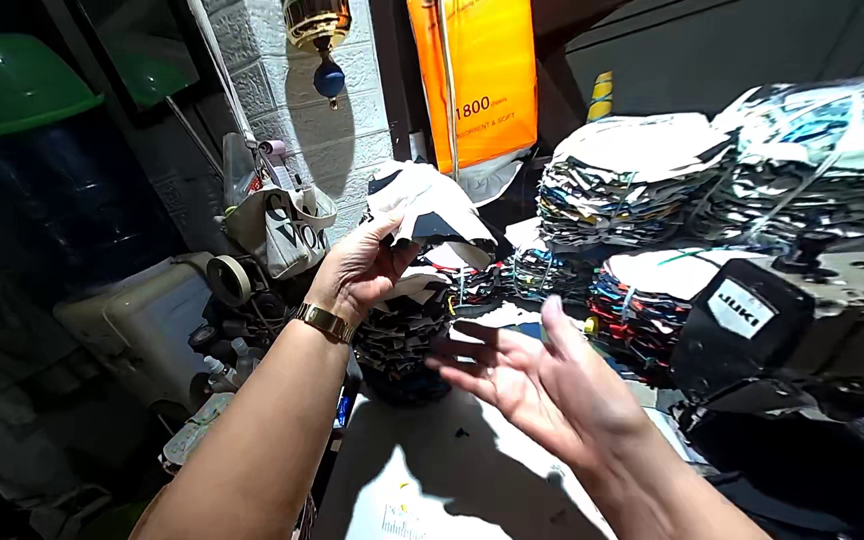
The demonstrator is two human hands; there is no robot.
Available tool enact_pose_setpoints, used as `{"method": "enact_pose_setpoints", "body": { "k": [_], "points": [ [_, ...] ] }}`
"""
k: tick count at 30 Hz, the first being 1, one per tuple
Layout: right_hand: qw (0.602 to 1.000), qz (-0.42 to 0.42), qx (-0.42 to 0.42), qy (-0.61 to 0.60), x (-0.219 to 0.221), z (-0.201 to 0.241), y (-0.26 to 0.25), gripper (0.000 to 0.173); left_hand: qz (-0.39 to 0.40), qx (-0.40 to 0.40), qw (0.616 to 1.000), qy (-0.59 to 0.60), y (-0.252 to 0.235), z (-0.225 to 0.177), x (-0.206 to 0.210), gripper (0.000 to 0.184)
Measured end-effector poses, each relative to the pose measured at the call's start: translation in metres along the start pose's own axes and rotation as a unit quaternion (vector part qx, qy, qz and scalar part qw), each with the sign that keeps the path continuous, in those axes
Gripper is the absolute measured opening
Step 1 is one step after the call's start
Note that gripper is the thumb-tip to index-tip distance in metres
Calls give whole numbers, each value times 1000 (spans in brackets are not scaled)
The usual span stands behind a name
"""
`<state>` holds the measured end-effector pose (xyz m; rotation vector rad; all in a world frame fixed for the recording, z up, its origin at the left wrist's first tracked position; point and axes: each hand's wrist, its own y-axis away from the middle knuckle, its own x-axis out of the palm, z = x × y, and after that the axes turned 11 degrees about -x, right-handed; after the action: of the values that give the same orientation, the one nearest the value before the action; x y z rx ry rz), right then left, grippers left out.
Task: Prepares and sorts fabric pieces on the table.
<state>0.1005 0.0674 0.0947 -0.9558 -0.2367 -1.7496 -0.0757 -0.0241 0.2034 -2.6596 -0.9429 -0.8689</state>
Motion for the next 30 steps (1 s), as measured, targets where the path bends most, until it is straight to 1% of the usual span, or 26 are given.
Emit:
{"method": "enact_pose_setpoints", "body": {
  "k": [1,3,5,6,8,10,11,12,13,14,15,16,19,21,25,27,29,30],
  "points": [
    [999,-11,8,-41,4,4,-15,101,17,-3,1000,-13,6,1,3,18],
    [996,-26,-5,-84,9,14,-37,107,40,-12,998,-45,19,2,6,17],
    [990,-55,-32,-122,11,25,-46,99,51,-19,995,-84,30,3,5,19],
    [987,-77,-49,-130,13,31,-45,91,56,-23,992,-108,34,3,2,19],
    [983,-136,-75,-99,17,43,-39,71,57,-23,983,-170,40,3,-9,17],
    [978,-185,-87,-34,17,49,-33,38,37,-34,973,-227,45,6,-21,21],
    [977,-196,-85,6,16,49,-29,27,29,-44,968,-247,48,9,-25,23],
    [977,-189,-78,58,12,49,-25,21,23,-51,963,-264,53,11,-27,24],
    [978,-165,-66,112,8,49,-22,17,20,-56,958,-280,59,14,-29,24],
    [975,-141,-57,162,4,48,-19,16,17,-56,953,-298,66,19,-29,21],
    [972,-121,-52,195,-1,46,-15,19,15,-55,950,-308,73,23,-30,20],
    [969,-108,-53,213,-6,45,-10,22,21,-55,948,-313,78,27,-31,22],
    [970,-72,-45,229,-20,38,14,24,37,-50,945,-320,92,43,-39,27],
    [970,-62,-39,234,-33,29,37,25,46,-65,944,-320,106,56,-45,30],
    [961,-102,-21,255,-55,3,91,38,34,-128,931,-340,137,104,-69,37],
    [952,-127,-5,280,-67,-9,109,42,19,-161,928,-335,146,133,-83,39],
    [926,-147,6,348,-79,-19,122,48,-3,-184,926,-331,153,159,-96,51],
    [898,-146,6,415,-87,-22,126,56,-13,-188,918,-348,155,169,-102,62]
  ]
}}
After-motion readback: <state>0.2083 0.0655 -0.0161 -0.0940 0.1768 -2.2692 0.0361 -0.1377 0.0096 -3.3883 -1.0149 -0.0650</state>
